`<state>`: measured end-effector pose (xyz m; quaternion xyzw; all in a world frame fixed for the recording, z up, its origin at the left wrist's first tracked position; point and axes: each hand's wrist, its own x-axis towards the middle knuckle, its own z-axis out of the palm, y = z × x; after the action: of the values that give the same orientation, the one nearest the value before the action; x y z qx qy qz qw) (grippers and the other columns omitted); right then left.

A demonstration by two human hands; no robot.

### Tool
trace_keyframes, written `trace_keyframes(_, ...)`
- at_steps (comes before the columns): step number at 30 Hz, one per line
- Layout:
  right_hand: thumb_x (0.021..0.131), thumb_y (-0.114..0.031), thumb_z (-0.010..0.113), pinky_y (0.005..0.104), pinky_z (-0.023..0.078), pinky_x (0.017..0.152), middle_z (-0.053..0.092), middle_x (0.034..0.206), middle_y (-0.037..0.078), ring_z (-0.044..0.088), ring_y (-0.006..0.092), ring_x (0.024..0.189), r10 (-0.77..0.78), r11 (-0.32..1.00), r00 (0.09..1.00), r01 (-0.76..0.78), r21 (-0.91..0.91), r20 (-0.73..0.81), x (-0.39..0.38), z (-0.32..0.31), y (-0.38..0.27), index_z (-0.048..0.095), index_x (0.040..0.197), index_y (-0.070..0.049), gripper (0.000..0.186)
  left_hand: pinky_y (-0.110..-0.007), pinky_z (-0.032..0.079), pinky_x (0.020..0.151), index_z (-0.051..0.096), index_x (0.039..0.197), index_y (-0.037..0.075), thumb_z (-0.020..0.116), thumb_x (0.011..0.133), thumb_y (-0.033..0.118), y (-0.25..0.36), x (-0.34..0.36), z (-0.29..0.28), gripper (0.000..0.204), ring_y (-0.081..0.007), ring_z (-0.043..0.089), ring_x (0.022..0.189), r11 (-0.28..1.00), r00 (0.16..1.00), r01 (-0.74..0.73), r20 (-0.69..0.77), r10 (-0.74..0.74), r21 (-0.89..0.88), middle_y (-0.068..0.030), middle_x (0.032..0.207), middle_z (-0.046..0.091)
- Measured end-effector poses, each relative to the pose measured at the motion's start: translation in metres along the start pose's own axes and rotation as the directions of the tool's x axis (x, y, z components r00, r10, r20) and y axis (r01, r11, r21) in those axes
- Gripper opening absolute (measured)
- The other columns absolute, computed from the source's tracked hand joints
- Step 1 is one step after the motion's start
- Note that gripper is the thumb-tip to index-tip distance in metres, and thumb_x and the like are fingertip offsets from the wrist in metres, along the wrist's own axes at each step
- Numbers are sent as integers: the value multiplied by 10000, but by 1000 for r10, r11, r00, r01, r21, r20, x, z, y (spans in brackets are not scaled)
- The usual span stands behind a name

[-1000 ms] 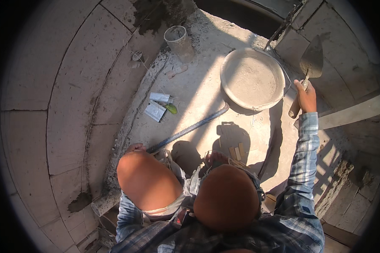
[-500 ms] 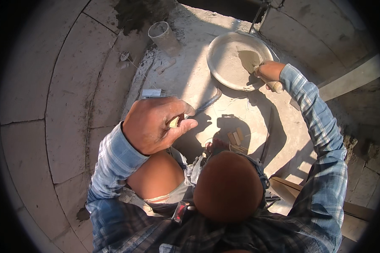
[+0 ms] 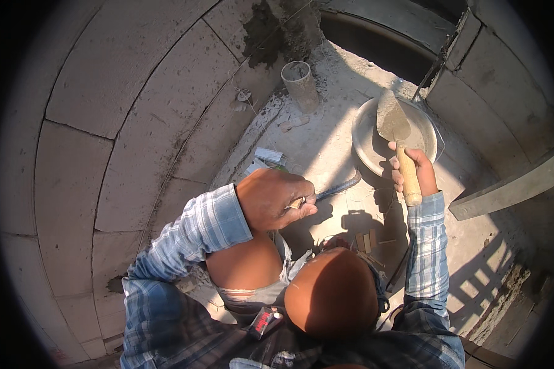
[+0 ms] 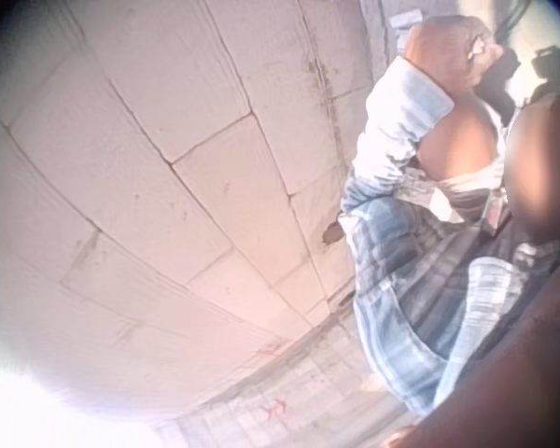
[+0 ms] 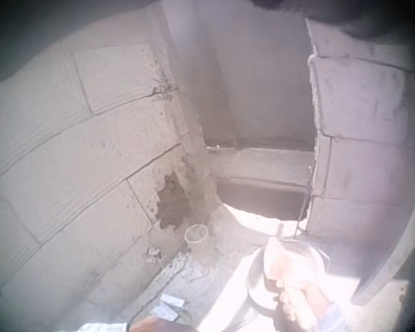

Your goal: The person scoops cement from a bucket with a trowel and applies it to the floor joints between tiles. They smooth the cement into the gaps and scrape excess material back into the bucket.

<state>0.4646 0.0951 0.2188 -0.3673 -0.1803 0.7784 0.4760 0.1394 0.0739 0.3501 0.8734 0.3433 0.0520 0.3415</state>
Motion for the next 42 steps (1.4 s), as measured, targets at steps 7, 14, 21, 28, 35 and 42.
trace_keyframes(7, 941, -174, 487, 307, 538, 565, 523, 862, 76, 565, 161, 626, -711, 696, 692, 718, 17, -121, 26, 106, -40, 398, 1360, -38, 450, -358, 511, 647, 695, 923, 71, 699, 878, 241, 11, -34, -9, 176, -278, 647, 721, 980, 980, 197, -42, -195, 28, -97, 829, 673)
trace_keyframes(14, 894, -235, 561, 500, 477, 867, 568, 1100, 339, 602, 487, 970, -854, 437, 466, 403, -804, -231, 191, 140, 41, 335, 1322, -34, 524, -372, 503, 629, 681, 896, 83, 701, 872, 224, 16, -16, -5, 144, -280, 637, 703, 991, 990, 106, -101, -97, 83, -88, 795, 657)
trace_keyframes(21, 894, -211, 559, 325, 533, 539, 556, 788, 115, 624, 187, 582, -180, 767, 953, 291, -573, 244, 59, 151, 72, 437, 1223, 24, 423, -386, 471, 585, 647, 878, 88, 686, 899, 279, 3, -2, 1, 197, -280, 610, 636, 994, 997, 39, -64, -32, 101, -82, 706, 615)
trace_keyframes(28, 939, -234, 499, 269, 464, 406, 571, 744, 61, 560, 146, 469, 49, 807, 954, -212, -551, -294, -16, 1, -26, 499, 1195, -3, 346, -383, 494, 593, 629, 891, 75, 654, 791, 75, -4, 28, 6, 103, -296, 618, 706, 981, 981, -185, -69, 180, -63, -104, 786, 601)
trace_keyframes(35, 977, -300, 460, 282, 474, 408, 543, 735, 39, 519, 139, 460, 371, 929, 928, -371, -1, -43, 3, -38, -7, 500, 1183, -2, 364, -396, 508, 620, 630, 905, 53, 660, 786, 73, -11, 44, 15, 124, -318, 629, 705, 979, 979, -195, -79, 191, -54, -117, 776, 621)
trace_keyframes(42, 964, -190, 454, 307, 492, 555, 526, 816, 62, 535, 156, 613, -313, 935, 950, 312, 172, -22, 5, 67, 6, 372, 1373, -25, 449, -405, 484, 604, 615, 953, 64, 685, 842, 167, -10, 9, 6, 167, -316, 631, 701, 995, 981, -104, -168, 100, -10, -112, 757, 625)
